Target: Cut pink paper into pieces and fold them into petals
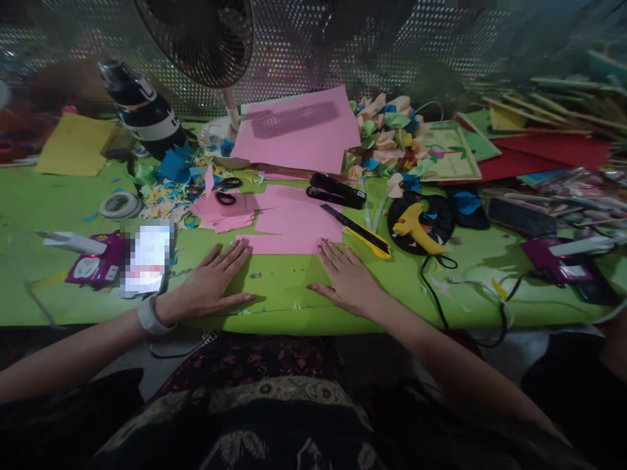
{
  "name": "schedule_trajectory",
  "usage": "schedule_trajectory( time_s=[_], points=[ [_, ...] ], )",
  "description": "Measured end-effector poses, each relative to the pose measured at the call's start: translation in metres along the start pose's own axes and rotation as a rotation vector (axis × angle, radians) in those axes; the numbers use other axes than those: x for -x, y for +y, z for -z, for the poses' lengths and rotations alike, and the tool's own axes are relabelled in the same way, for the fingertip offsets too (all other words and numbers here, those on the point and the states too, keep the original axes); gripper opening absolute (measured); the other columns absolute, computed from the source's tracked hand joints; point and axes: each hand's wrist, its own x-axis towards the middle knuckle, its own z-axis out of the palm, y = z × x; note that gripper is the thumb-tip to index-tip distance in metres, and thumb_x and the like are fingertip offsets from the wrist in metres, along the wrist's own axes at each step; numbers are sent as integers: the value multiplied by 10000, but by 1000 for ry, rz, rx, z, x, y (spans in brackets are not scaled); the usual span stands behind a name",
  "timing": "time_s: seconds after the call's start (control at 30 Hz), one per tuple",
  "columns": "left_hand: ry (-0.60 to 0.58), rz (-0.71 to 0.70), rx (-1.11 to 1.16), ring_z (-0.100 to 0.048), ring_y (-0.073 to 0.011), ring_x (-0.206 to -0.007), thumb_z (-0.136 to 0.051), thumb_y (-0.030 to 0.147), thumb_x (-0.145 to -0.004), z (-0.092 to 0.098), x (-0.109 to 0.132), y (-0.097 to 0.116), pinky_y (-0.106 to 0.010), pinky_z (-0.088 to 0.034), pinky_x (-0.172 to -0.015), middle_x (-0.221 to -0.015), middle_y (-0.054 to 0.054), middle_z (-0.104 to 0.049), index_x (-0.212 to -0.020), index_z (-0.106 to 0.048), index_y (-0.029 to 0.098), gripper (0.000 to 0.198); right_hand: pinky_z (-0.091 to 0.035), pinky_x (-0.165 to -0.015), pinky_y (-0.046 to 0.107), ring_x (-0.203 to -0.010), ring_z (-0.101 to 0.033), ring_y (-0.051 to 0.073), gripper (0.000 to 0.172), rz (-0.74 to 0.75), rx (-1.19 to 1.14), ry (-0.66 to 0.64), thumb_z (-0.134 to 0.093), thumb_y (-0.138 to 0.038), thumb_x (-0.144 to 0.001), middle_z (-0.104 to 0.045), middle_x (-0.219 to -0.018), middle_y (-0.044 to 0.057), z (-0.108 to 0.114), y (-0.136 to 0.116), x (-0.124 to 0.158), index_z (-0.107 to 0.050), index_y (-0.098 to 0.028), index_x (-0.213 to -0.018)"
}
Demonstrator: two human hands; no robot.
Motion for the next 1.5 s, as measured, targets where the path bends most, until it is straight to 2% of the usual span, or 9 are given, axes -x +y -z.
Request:
schedule_trajectory(
  time_s=[0.13, 0.23, 0.37, 0.5, 0.83, 1.07, 1.2, 1.37, 1.5],
  points=[
    [26, 5, -12, -245, -347, -1603, -323, 819, -967, -3, 7, -3, -574, -134, -1303, -1730, -198, -219, -1698, -63, 144, 1028, -385, -1207, 577, -1455, -492, 394, 766, -49, -29, 55, -435, -672, -1002, -558, -1530, 254, 34, -11, -21, -562, -82, -1473],
    [44, 14, -6, -260, -353, -1598, -350, 821, -959, -5, 6, -3, -566, -157, -1299, -1733, -186, -217, -1702, -31, 170, 1039, -552, -951, 488, -1053, -717, 320, 464, -155, -163, 81, -476, -526, -1036, -773, -1117, 180, 63, -36, -64, -733, -148, -1116],
    [50, 23, -12, -267, -361, -1594, -343, 828, -957, -7, 5, -3, -571, -163, -1292, -1732, -191, -219, -1702, -27, 163, 1048, -540, -649, 308, -563, -639, 156, 381, -228, -510, -387, -636, -399, -980, -682, -607, 54, 71, -67, -128, -663, -164, -682],
    [45, 22, -19, -266, -353, -1595, -317, 836, -958, -8, 5, -3, -567, -164, -1290, -1732, -199, -214, -1700, -37, 153, 1046, -493, -536, 255, -458, -563, 112, 442, -292, -648, -588, -657, -374, -983, -595, -482, 7, 57, -72, -156, -590, -174, -594],
    [66, 7, -5, -273, -366, -1591, -392, 811, -957, -8, 6, -4, -568, -175, -1286, -1733, -188, -228, -1696, 59, 194, 1063, -425, -478, 238, -467, -573, 107, 476, -388, -659, -636, -752, -492, -903, -649, -511, 35, 51, -34, -138, -630, -165, -578],
    [67, -5, -23, -286, -380, -1583, -329, 809, -973, -6, 7, -4, -590, -184, -1282, -1727, -197, -244, -1698, 6, 178, 1018, -435, -458, 260, -448, -553, 115, 510, -507, -657, -546, -747, -574, -861, -657, -525, 60, 53, 28, -81, -622, -177, -566],
    [56, -12, -27, -279, -379, -1586, -320, 799, -981, -5, 8, -4, -586, -193, -1283, -1726, -203, -242, -1698, -21, 160, 1006, -454, -454, 278, -446, -549, 129, 498, -552, -659, -519, -746, -556, -859, -638, -504, 62, 66, 47, -58, -602, -198, -544],
    [-14, 5, -33, -366, -369, -1545, -297, 795, -986, 12, -1, -6, -597, -224, -1274, -1667, -198, -390, -1635, -317, 150, 916, -500, -528, 288, -481, -593, 127, 395, -475, -714, -400, -684, -456, -938, -672, -568, 40, 80, 28, -73, -662, -191, -647],
    [-39, 110, 5, -587, -372, -1315, -440, 756, -964, 46, -32, -1, -554, -456, -1112, -1393, -181, -659, -1255, -693, 173, 699, -543, -580, 294, -546, -665, 152, 368, -369, -680, -477, -708, -400, -939, -704, -600, 54, 73, 2, -96, -649, -179, -651]
  ],
)
